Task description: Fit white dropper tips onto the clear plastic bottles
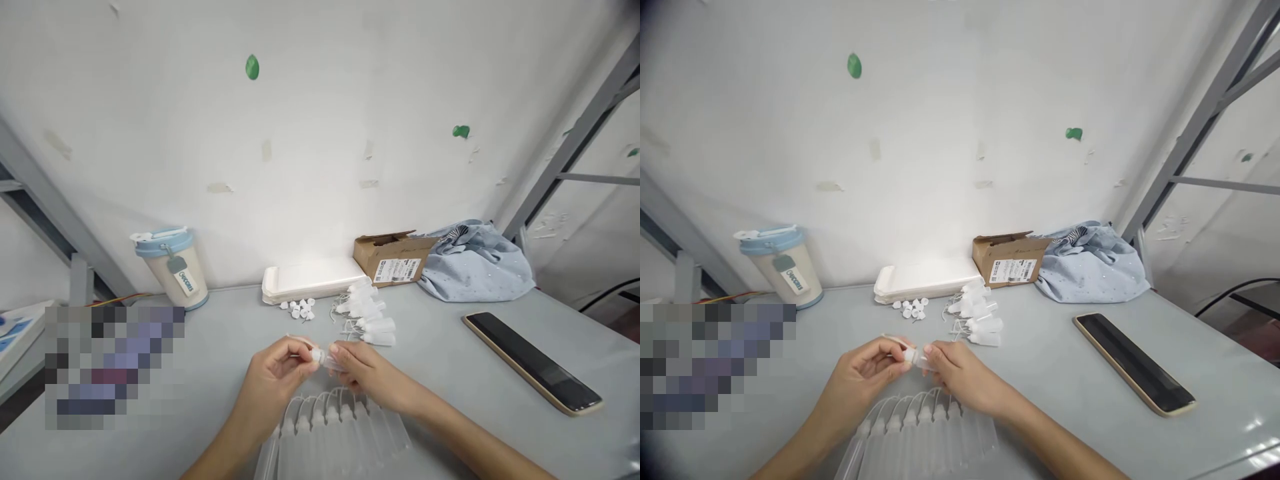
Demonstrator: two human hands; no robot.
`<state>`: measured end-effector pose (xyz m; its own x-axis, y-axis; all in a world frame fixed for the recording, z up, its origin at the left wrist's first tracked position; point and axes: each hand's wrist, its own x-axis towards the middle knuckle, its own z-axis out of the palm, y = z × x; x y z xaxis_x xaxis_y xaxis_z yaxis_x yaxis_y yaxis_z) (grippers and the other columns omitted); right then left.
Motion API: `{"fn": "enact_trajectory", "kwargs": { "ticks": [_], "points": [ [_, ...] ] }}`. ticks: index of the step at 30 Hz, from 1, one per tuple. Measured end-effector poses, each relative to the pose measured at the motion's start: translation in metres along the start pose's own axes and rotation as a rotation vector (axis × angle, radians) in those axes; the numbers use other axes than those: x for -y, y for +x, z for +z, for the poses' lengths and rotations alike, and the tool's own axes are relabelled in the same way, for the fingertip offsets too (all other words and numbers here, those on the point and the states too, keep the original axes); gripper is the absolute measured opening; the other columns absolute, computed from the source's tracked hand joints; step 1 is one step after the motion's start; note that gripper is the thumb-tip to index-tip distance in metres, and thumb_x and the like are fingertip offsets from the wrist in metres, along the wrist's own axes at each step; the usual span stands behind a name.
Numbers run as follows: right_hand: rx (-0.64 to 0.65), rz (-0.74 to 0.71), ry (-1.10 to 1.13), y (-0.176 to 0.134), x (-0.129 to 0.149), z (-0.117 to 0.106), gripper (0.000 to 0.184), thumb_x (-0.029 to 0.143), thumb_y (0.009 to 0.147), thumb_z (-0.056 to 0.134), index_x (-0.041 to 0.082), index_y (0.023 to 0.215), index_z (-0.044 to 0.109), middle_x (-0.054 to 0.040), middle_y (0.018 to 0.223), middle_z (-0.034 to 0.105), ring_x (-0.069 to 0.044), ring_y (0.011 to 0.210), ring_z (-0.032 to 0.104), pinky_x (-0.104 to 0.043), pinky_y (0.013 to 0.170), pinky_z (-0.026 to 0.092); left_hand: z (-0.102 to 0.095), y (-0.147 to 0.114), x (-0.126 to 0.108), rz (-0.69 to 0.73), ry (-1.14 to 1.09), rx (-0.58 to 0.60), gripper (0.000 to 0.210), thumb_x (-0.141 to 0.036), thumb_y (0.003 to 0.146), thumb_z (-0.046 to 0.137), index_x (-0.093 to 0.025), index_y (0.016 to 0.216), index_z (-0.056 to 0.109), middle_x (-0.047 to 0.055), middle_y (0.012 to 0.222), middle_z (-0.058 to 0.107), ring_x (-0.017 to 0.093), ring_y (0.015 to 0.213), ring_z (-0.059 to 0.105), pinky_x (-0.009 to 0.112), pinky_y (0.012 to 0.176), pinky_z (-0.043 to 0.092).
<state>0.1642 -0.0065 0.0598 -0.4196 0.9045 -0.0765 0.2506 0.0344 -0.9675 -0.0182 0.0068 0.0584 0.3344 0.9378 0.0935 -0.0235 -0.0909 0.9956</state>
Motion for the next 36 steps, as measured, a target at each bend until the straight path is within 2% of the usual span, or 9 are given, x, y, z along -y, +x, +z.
{"fn": "enact_trajectory", "kwargs": {
  "ticks": [3,6,9,11,16,23,28,32,36],
  "points": [
    [0.032,0.025,0.042,-0.001,0.001,0.000,0.042,0.052,0.091,0.030,0.018,0.069,0.042,0.0059,0.057,0.029,-0.008,0.049,0.026,-0.022,0.045,0.023,-0.001,0.000,-0.004,-0.019,0.034,0.000,0.007,-0.022,0.069,0.067,-0.019,0.071,0.062,0.001,0.083,0.063,0.015,0.079,0.061,0.023,0.072,0.050],
    [0.013,0.017,-0.030,-0.003,0.005,-0.001,0.044,0.052,0.091,0.032,0.017,0.065,0.041,0.0048,0.058,0.033,-0.009,0.052,0.029,-0.021,0.047,0.025,-0.002,0.000,-0.009,-0.090,0.087,-0.003,0.013,-0.024,0.068,0.068,-0.019,0.079,0.067,0.001,0.081,0.066,0.016,0.077,0.062,0.024,0.070,0.051],
    [0.000,0.005,-0.080,-0.004,0.006,-0.001,0.043,0.051,0.091,0.033,0.017,0.064,0.040,0.0047,0.058,0.034,-0.009,0.052,0.030,-0.021,0.048,0.026,-0.002,0.000,-0.012,-0.150,0.135,0.042,0.013,-0.028,0.071,0.066,-0.017,0.075,0.069,0.001,0.071,0.066,0.015,0.066,0.061,0.023,0.063,0.051],
    [0.021,0.008,-0.048,-0.005,0.004,-0.001,0.043,0.051,0.091,0.033,0.017,0.066,0.041,0.0051,0.057,0.033,-0.008,0.051,0.029,-0.022,0.047,0.024,-0.001,-0.001,-0.013,-0.133,0.142,0.056,0.013,-0.029,0.072,0.065,-0.017,0.074,0.069,0.001,0.067,0.065,0.014,0.062,0.059,0.023,0.060,0.051],
    [0.072,0.042,0.103,-0.005,0.001,-0.003,0.044,0.054,0.090,0.034,0.017,0.069,0.047,0.0065,0.056,0.025,-0.008,0.048,0.023,-0.022,0.044,0.019,-0.001,-0.002,-0.013,-0.018,0.109,0.050,0.011,-0.027,0.069,0.068,-0.018,0.075,0.070,0.002,0.078,0.065,0.016,0.072,0.060,0.023,0.065,0.051],
    [0.036,0.017,0.062,-0.005,0.005,-0.001,0.045,0.055,0.088,0.037,0.016,0.068,0.047,0.0063,0.054,0.029,-0.008,0.048,0.025,-0.022,0.044,0.022,-0.001,-0.001,-0.015,-0.190,0.106,0.145,0.029,-0.041,0.077,0.059,-0.015,0.068,0.067,0.000,0.058,0.057,0.012,0.048,0.054,0.023,0.048,0.048],
    [0.056,0.042,0.105,-0.003,0.001,-0.003,0.046,0.055,0.088,0.036,0.016,0.069,0.049,0.0069,0.053,0.027,-0.008,0.046,0.024,-0.021,0.043,0.020,-0.001,-0.003,-0.015,-0.059,0.144,0.097,0.015,-0.031,0.073,0.065,-0.018,0.077,0.071,0.002,0.074,0.062,0.014,0.062,0.056,0.024,0.059,0.050],
    [0.053,0.054,0.113,-0.003,-0.001,-0.005,0.046,0.056,0.088,0.037,0.016,0.070,0.051,0.0074,0.052,0.025,-0.007,0.046,0.023,-0.021,0.043,0.019,-0.002,-0.001,-0.015,-0.034,0.139,0.092,0.013,-0.028,0.070,0.067,-0.019,0.079,0.071,0.003,0.086,0.064,0.015,0.070,0.057,0.023,0.062,0.050],
    [0.037,0.038,0.047,-0.004,0.003,-0.003,0.046,0.056,0.088,0.036,0.016,0.069,0.050,0.0067,0.052,0.029,-0.008,0.046,0.026,-0.021,0.044,0.022,-0.002,0.001,-0.014,-0.112,0.140,0.127,0.022,-0.037,0.076,0.062,-0.016,0.073,0.068,0.001,0.071,0.064,0.013,0.060,0.057,0.023,0.060,0.050]
  ]
}}
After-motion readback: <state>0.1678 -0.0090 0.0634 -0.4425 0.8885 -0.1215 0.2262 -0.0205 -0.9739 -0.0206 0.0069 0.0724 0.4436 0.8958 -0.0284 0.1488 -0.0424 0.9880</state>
